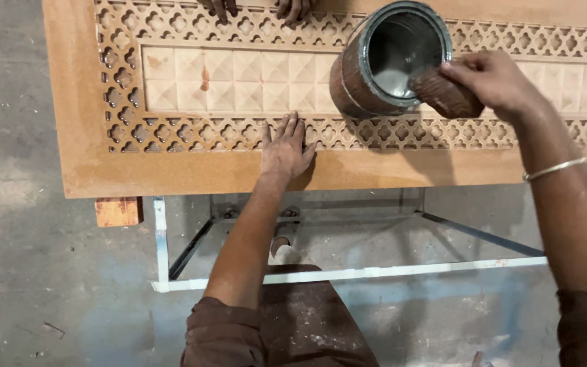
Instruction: The person applies a dark liquid finish to a carved wooden panel using a cloth. They repeatedly dip the cloth into a metal container and rub the finish into the intricate cutouts and surface of the panel.
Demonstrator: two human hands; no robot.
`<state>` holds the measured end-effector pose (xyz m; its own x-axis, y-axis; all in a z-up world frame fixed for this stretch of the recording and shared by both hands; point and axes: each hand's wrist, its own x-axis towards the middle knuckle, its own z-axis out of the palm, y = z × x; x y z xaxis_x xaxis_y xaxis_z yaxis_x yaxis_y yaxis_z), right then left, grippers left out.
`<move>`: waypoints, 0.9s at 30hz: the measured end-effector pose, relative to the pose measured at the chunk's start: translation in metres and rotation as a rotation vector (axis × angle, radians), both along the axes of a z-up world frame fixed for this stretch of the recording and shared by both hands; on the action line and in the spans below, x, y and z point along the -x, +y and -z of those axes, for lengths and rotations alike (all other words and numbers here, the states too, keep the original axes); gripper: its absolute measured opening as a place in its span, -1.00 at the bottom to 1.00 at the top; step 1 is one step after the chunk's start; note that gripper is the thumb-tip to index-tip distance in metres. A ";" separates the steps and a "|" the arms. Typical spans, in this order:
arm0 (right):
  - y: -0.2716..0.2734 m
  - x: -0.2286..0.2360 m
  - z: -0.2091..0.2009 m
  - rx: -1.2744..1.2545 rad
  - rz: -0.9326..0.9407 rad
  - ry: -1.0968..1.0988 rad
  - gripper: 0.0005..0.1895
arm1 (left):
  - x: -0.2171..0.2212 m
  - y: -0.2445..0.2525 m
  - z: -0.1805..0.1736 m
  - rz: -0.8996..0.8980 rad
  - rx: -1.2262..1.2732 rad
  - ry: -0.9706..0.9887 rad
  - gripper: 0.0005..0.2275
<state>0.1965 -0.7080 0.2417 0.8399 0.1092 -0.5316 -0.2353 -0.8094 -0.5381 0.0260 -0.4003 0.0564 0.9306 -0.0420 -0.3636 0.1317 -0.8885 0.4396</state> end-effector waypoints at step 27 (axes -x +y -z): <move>0.357 0.169 0.159 0.220 -0.749 -0.515 -0.61 | 0.094 0.273 0.046 -0.280 -0.138 -0.571 -0.57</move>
<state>0.0280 -0.3510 0.0822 0.7291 0.6584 -0.1868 0.6137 -0.7498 -0.2475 -0.0676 -0.1278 0.0100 0.9481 0.2416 0.2068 0.1457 -0.9079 0.3931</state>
